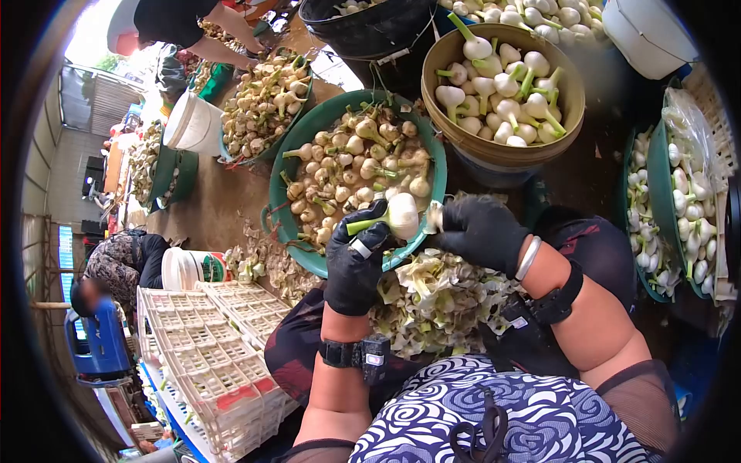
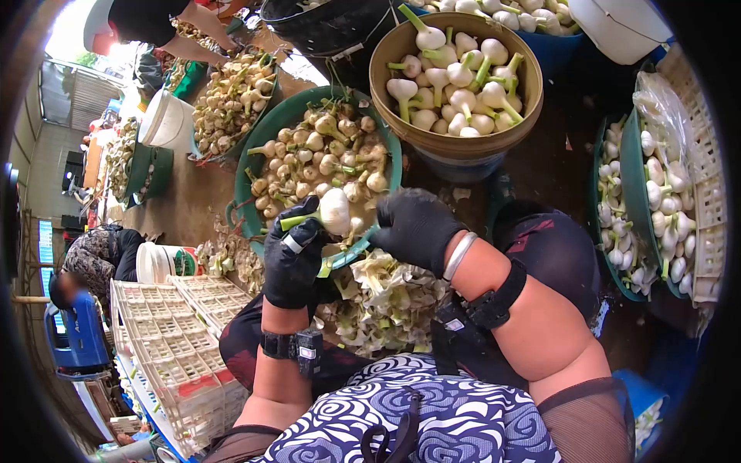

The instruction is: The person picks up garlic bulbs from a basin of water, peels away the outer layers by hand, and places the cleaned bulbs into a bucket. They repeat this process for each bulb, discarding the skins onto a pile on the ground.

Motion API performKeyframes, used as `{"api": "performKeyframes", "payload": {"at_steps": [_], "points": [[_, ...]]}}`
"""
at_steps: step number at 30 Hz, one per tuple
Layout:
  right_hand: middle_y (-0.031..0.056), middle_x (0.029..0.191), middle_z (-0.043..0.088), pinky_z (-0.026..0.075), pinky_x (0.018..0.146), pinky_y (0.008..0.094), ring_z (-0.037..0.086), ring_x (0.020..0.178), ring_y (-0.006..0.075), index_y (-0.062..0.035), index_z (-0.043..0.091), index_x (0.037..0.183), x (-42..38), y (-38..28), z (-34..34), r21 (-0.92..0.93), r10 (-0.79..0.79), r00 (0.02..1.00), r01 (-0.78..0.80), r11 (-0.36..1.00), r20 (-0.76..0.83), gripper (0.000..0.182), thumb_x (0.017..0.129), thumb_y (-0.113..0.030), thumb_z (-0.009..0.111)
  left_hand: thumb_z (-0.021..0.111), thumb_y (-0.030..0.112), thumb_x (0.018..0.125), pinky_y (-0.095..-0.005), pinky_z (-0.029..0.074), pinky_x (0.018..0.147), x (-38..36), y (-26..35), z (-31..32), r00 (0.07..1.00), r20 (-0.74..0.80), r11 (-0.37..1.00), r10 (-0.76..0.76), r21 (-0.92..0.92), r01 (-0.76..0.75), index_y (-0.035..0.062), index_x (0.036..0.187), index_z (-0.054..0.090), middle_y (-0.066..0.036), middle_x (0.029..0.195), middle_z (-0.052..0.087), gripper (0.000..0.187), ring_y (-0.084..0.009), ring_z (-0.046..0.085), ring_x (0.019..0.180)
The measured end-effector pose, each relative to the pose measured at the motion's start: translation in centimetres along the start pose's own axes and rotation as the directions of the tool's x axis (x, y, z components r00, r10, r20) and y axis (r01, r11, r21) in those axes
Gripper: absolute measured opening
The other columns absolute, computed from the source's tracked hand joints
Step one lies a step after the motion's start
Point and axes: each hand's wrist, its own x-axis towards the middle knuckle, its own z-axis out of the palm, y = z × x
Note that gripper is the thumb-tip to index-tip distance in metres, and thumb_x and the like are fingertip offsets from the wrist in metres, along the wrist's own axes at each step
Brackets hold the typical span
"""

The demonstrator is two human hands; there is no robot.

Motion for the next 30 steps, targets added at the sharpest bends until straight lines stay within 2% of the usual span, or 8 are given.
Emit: {"api": "performKeyframes", "payload": {"at_steps": [5, 7, 15, 19, 21, 23, 29, 30], "points": [[0.0110, 0.078, 0.059, 0.047, 0.065, 0.0322, 0.059, 0.070, 0.0224, -0.0044, 0.062, 0.087, 1.0, -0.1, 1.0, 0.536, -0.180, 0.876, 0.423, 0.730, -0.446, 0.022, 0.069, -0.016, 0.069, 0.063, -0.003, 0.079, -0.0304, 0.048, 0.086, 0.0, 0.5, 2.0, 0.998, 0.040, 0.958, 0.058, 0.279, -0.067, -0.0012, 0.103, 0.060, -0.012, 0.110, 0.062, 0.025, -0.0185, 0.059, 0.099], [0.0104, 0.082, 0.059, 0.047, 0.067, 0.0332, 0.059, 0.073, 0.0239, -0.0064, 0.063, 0.088, 0.2, 0.1, 0.5, 0.454, -0.125, 0.922, 0.295, 0.841, -0.368, 0.022, 0.068, -0.014, 0.069, 0.064, -0.005, 0.078, -0.0300, 0.047, 0.087, 0.2, 0.7, 2.5, 0.979, 0.122, 0.810, 0.165, 0.550, -0.205, -0.0010, 0.100, 0.061, -0.011, 0.108, 0.063, 0.023, -0.0179, 0.060, 0.098], [0.0136, 0.078, 0.058, 0.046, 0.070, 0.0423, 0.058, 0.079, 0.0327, -0.0072, 0.059, 0.082, 0.0, 0.3, 0.7, 0.046, -0.325, 0.868, 0.368, 0.929, -0.375, 0.015, 0.069, -0.014, 0.063, 0.066, -0.003, 0.075, -0.0293, 0.047, 0.082, 0.4, 1.2, 3.4, 0.875, 0.389, 0.423, 0.288, 0.768, -0.481, 0.0010, 0.096, 0.064, -0.011, 0.097, 0.066, 0.021, -0.0189, 0.062, 0.091], [0.0154, 0.079, 0.058, 0.047, 0.071, 0.0441, 0.058, 0.079, 0.0350, -0.0051, 0.057, 0.082, -0.6, -0.1, 1.5, -0.095, -0.323, 0.888, 0.309, 0.946, -0.327, 0.015, 0.071, -0.015, 0.058, 0.066, -0.002, 0.078, -0.0286, 0.047, 0.082, 0.3, 0.9, 2.6, 0.957, 0.150, 0.737, 0.249, 0.612, -0.288, 0.0004, 0.100, 0.062, -0.010, 0.103, 0.065, 0.023, -0.0165, 0.061, 0.093], [0.0170, 0.083, 0.061, 0.048, 0.074, 0.0445, 0.059, 0.083, 0.0358, -0.0042, 0.059, 0.083, -0.9, -0.1, 1.9, -0.129, -0.250, 0.940, 0.225, 0.966, -0.231, 0.016, 0.070, -0.014, 0.058, 0.063, 0.000, 0.080, -0.0286, 0.050, 0.081, 0.4, 0.7, 1.6, 0.992, -0.008, 0.980, 0.128, 0.156, -0.125, -0.0006, 0.106, 0.060, -0.010, 0.106, 0.063, 0.026, -0.0176, 0.062, 0.086], [0.0185, 0.087, 0.063, 0.049, 0.075, 0.0440, 0.061, 0.085, 0.0358, -0.0038, 0.062, 0.085, -1.2, 0.2, 2.7, -0.227, -0.044, 0.998, 0.051, 0.972, 0.038, 0.019, 0.069, -0.011, 0.056, 0.065, 0.006, 0.080, -0.0282, 0.051, 0.076, 0.6, 0.5, 1.2, 0.994, -0.036, 0.993, 0.106, 0.057, -0.104, -0.0004, 0.109, 0.058, -0.009, 0.104, 0.063, 0.031, -0.0160, 0.061, 0.084], [0.0209, 0.089, 0.064, 0.050, 0.077, 0.0425, 0.062, 0.088, 0.0346, -0.0023, 0.066, 0.087, -1.3, -0.3, 0.9, -0.267, 0.123, 0.963, -0.057, 0.962, 0.241, 0.025, 0.067, -0.013, 0.056, 0.064, 0.005, 0.081, -0.0285, 0.049, 0.081, 2.5, -0.8, -0.4, 0.991, -0.046, 0.947, -0.129, -0.301, 0.110, -0.0021, 0.118, 0.052, -0.010, 0.108, 0.060, 0.040, -0.0202, 0.059, 0.093], [0.0214, 0.090, 0.064, 0.050, 0.077, 0.0423, 0.062, 0.088, 0.0349, -0.0018, 0.066, 0.087, -1.4, -0.5, 1.2, -0.275, 0.114, 0.933, -0.017, 0.961, 0.342, 0.025, 0.067, -0.013, 0.056, 0.060, 0.005, 0.082, -0.0305, 0.047, 0.087, 4.0, -2.1, -1.6, 0.995, 0.037, 0.993, 0.097, -0.069, -0.094, -0.0032, 0.117, 0.052, -0.013, 0.110, 0.059, 0.037, -0.0228, 0.058, 0.099]]}}
